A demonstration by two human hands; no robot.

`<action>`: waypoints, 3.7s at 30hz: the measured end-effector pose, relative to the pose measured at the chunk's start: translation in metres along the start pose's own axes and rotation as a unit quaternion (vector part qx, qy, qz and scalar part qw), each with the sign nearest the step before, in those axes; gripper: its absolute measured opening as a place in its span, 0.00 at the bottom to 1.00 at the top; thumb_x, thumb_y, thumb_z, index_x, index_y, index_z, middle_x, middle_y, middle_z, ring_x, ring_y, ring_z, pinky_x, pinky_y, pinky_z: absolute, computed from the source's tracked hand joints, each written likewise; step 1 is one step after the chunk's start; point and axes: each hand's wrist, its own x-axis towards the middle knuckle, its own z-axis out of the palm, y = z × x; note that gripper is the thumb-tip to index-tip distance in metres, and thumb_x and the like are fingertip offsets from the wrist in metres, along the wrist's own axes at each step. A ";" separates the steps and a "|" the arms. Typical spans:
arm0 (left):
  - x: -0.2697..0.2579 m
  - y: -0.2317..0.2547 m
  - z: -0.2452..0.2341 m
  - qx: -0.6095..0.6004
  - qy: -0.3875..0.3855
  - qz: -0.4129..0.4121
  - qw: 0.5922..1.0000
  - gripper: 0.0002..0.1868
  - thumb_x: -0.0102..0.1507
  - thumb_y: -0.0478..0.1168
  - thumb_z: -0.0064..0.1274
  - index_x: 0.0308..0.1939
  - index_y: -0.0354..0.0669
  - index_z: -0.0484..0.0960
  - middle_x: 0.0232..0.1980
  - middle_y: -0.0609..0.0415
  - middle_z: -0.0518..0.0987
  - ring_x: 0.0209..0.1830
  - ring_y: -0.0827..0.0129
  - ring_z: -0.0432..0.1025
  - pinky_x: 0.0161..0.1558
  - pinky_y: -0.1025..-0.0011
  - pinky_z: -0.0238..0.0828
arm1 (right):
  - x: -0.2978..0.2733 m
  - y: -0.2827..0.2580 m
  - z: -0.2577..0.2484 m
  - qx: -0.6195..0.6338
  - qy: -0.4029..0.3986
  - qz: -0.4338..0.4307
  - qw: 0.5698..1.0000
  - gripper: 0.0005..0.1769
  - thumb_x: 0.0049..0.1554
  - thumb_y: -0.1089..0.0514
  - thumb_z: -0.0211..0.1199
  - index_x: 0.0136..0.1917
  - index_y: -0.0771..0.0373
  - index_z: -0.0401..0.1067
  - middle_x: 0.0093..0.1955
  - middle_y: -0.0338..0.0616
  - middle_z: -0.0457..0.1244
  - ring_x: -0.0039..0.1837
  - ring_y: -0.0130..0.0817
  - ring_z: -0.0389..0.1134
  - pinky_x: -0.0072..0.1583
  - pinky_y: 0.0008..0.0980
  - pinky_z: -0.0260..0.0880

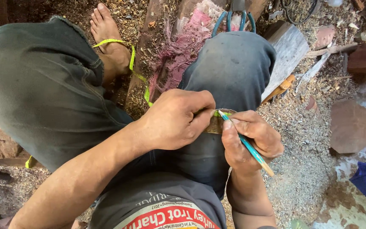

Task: Measure, cut, and prepare sandpaper, then use it to sand a turned wooden spindle.

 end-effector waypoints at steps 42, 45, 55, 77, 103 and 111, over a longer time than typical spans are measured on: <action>-0.051 0.050 -0.050 0.047 0.148 -0.075 0.985 0.03 0.68 0.34 0.58 0.44 0.38 0.84 0.35 0.54 0.83 0.31 0.74 0.78 0.32 0.74 0.75 | 0.006 0.006 -0.046 0.137 -0.008 0.010 0.991 0.14 0.64 0.61 0.66 0.61 0.68 0.71 0.59 0.53 0.68 0.62 0.44 0.74 0.63 0.39 0.77; -0.041 0.047 -0.021 0.027 0.107 -0.019 0.994 0.03 0.67 0.34 0.58 0.42 0.38 0.83 0.36 0.52 0.82 0.32 0.67 0.79 0.34 0.71 0.76 | 0.005 -0.016 -0.038 0.182 -0.041 0.043 0.981 0.20 0.57 0.65 0.69 0.61 0.66 0.69 0.57 0.44 0.65 0.63 0.41 0.73 0.65 0.38 0.74; -0.079 0.059 -0.049 0.218 0.253 -0.098 0.938 0.04 0.72 0.36 0.61 0.46 0.40 0.85 0.33 0.55 0.80 0.29 0.74 0.72 0.31 0.72 0.68 | -0.044 0.019 -0.063 0.138 0.065 0.103 0.983 0.29 0.58 0.77 0.68 0.64 0.61 0.57 0.60 0.54 0.64 0.57 0.33 0.70 0.61 0.31 0.75; -0.465 -0.107 -0.010 0.078 0.386 -0.524 0.755 0.17 0.71 0.45 0.48 0.55 0.37 0.84 0.52 0.49 0.82 0.50 0.67 0.73 0.53 0.67 0.66 | 0.008 -0.012 -0.004 0.178 -0.051 0.107 0.977 0.31 0.53 0.80 0.60 0.65 0.63 0.57 0.63 0.66 0.65 0.55 0.49 0.72 0.45 0.35 0.75; -0.356 -0.141 0.004 0.205 0.351 -0.458 0.791 0.26 0.59 0.56 0.66 0.51 0.46 0.75 0.49 0.49 0.73 0.42 0.52 0.77 0.41 0.55 0.75 | -0.022 -0.006 0.039 0.195 -0.074 0.064 0.976 0.26 0.54 0.84 0.58 0.60 0.64 0.60 0.54 0.44 0.58 0.59 0.31 0.64 0.68 0.31 0.65; -0.340 -0.074 -0.012 0.253 0.542 -0.172 0.783 0.05 0.60 0.30 0.60 0.40 0.40 0.84 0.32 0.50 0.78 0.28 0.58 0.75 0.33 0.64 0.71 | -0.034 -0.051 0.074 0.037 -0.106 0.063 0.992 0.29 0.51 0.79 0.67 0.61 0.62 0.62 0.47 0.42 0.62 0.44 0.26 0.62 0.49 0.25 0.63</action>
